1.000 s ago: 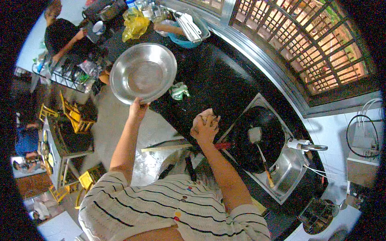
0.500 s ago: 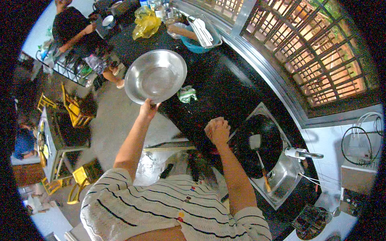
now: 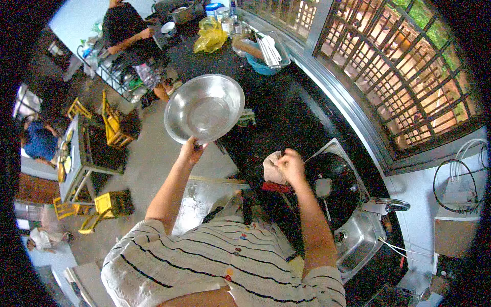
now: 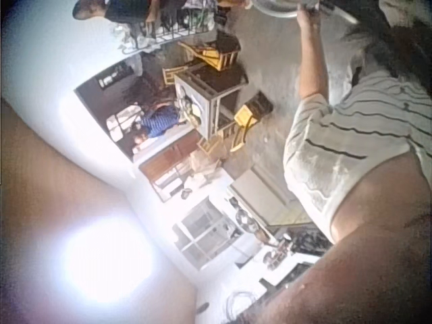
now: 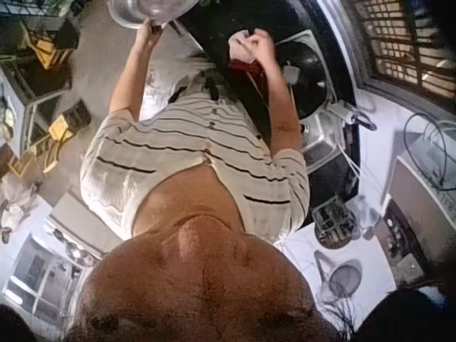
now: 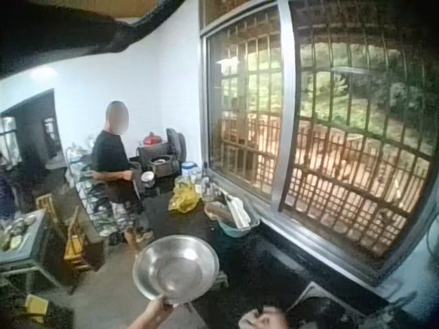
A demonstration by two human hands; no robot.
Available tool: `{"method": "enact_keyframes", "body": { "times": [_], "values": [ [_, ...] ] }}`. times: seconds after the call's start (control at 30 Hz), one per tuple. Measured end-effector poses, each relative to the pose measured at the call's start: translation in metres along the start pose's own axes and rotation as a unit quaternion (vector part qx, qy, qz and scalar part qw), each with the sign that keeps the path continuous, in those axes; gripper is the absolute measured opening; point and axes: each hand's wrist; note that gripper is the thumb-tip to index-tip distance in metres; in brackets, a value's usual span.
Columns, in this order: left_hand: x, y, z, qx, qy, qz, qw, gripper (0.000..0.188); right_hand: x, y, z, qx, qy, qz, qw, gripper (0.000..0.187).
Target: The person rinses a bowl under running water, then scoops cooked rice from a wok into the bowl using a spatula. The person also handles chopsticks and a metal bowl during the process.
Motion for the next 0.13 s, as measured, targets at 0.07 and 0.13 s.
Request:
{"method": "enact_keyframes", "body": {
  "times": [0.07,0.13],
  "values": [
    [0.003,0.023,0.018,-0.023,0.003,-0.013,1.000,0.017,0.084,-0.046,0.061,-0.076,-0.072,0.004,0.995,0.012],
    [0.006,0.052,0.022,-0.050,-0.003,-0.026,0.998,0.015,0.124,-0.052,0.091,-0.136,-0.134,-0.007,0.982,0.005]
  ]
}}
Point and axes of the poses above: each hand's wrist, its own y-axis away from the middle knuckle, its own z-axis out of the back of the hand, x = y × z, and after that the axes turned 12 degrees about -y, right-handed
